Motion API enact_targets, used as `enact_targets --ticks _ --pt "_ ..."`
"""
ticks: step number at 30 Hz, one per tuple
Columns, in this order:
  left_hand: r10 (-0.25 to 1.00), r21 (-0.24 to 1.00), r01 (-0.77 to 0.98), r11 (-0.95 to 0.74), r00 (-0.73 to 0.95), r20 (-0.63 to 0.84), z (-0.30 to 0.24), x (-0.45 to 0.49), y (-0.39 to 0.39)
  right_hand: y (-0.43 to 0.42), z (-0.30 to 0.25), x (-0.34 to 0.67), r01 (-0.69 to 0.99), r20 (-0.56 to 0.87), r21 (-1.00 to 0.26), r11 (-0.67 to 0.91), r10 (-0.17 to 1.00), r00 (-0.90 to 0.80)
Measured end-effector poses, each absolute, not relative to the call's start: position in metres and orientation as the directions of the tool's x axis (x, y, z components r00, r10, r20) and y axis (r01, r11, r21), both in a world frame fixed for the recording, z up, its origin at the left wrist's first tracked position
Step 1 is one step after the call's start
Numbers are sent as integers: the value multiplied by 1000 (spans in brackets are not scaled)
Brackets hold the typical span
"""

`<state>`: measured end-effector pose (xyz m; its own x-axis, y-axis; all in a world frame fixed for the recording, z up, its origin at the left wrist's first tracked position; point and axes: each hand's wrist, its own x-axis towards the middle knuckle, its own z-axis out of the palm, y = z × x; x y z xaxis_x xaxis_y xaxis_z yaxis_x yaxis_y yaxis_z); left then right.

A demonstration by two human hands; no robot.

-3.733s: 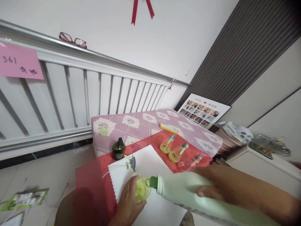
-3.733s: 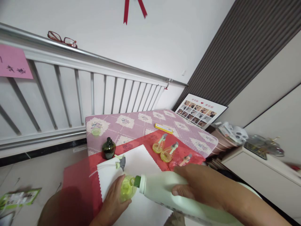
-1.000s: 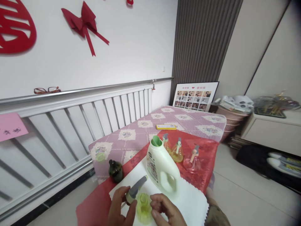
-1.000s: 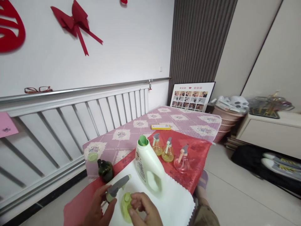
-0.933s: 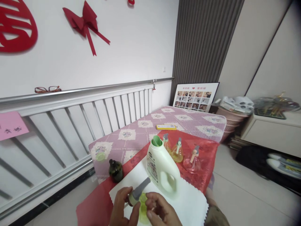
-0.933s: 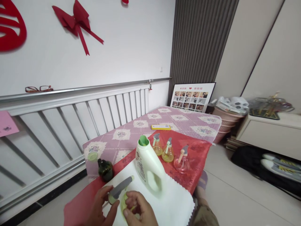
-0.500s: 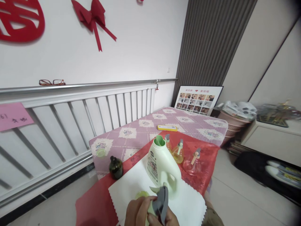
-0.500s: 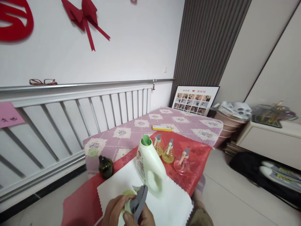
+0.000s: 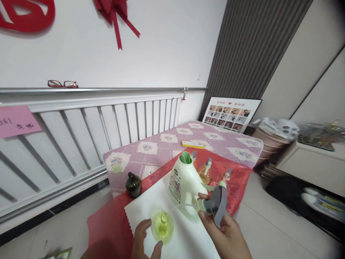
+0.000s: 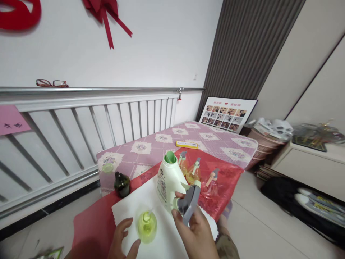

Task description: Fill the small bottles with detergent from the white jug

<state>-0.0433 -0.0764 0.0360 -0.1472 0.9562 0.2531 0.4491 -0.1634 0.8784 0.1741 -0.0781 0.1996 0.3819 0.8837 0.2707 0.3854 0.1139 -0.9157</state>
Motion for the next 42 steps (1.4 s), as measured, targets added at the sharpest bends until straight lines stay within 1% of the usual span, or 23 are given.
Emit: enact_targets --ticks 2,4,8,11,14,16,19,22,25,29,34,42 --pt "973 884 454 -116 -129 193 31 -39 -69 -74 200 170 376 258 -919 123 906 334" --pt "983 879 467 -97 -92 157 31 -32 -64 -70 202 164 386 277 -909 155 918 284" --pt "995 875 481 -55 -44 87 38 -19 -58 -63 208 151 504 330 -837 215 932 148" --pt "998 894 447 -35 -36 57 46 -14 -57 -58 210 141 564 275 -794 227 962 0" --pt "996 909 414 -49 -43 73 52 -10 -56 -52 203 133 572 206 -787 230 973 -107" --pt "994 920 387 -64 -57 93 54 -9 -55 -48 196 130 567 170 -796 211 978 -125" --pt "989 936 341 -90 -77 124 55 -7 -52 -43 186 126 562 94 -815 142 989 -114" --pt "989 949 294 -113 -54 135 56 -7 -49 -41 179 125 544 18 -836 73 994 -106" --pt "990 958 256 -132 -20 141 58 -9 -47 -41 174 125 511 -24 -859 36 993 -111" --pt "992 959 253 -126 6 129 63 -11 -45 -39 174 126 494 -45 -869 24 991 -127" --pt "992 956 268 -121 -4 127 66 -11 -45 -35 179 128 509 -57 -860 40 983 -174" --pt "990 953 272 -133 -3 139 73 -12 -43 -34 168 126 525 -9 -845 107 977 -213"
